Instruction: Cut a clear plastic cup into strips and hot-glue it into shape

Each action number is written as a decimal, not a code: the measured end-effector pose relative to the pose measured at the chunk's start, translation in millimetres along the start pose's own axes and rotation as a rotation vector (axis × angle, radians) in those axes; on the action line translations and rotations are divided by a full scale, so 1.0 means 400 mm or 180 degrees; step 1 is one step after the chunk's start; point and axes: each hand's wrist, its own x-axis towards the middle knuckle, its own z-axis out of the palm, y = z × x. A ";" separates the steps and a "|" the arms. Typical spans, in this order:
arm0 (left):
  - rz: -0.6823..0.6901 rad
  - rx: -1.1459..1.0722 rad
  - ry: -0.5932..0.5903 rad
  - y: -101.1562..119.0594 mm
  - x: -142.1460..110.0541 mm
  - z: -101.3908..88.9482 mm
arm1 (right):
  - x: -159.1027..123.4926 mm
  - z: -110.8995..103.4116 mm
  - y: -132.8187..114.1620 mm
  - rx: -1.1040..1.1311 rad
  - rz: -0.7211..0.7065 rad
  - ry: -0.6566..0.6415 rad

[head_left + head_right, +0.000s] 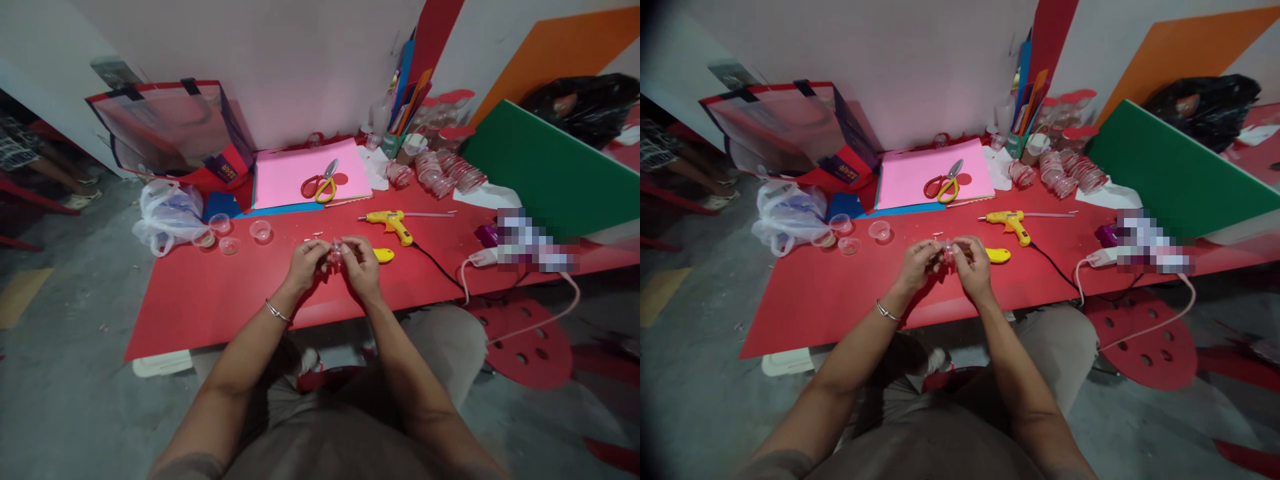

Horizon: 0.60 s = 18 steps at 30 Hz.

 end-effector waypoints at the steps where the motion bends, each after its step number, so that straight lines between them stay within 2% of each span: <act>1: -0.0167 -0.0185 -0.0064 0.006 0.002 -0.002 | -0.001 -0.001 -0.001 -0.0093 -0.0111 -0.0048; 5: -0.0287 -0.0392 -0.0090 0.023 0.002 -0.006 | -0.003 -0.002 -0.003 -0.0353 -0.0415 -0.0192; 11: -0.0230 -0.0161 0.0002 0.022 0.001 -0.012 | 0.000 -0.001 -0.006 -0.0494 -0.0516 -0.0165; 18: -0.0214 -0.0108 -0.0096 0.015 0.004 -0.020 | 0.000 -0.004 -0.004 -0.0523 -0.0494 -0.0141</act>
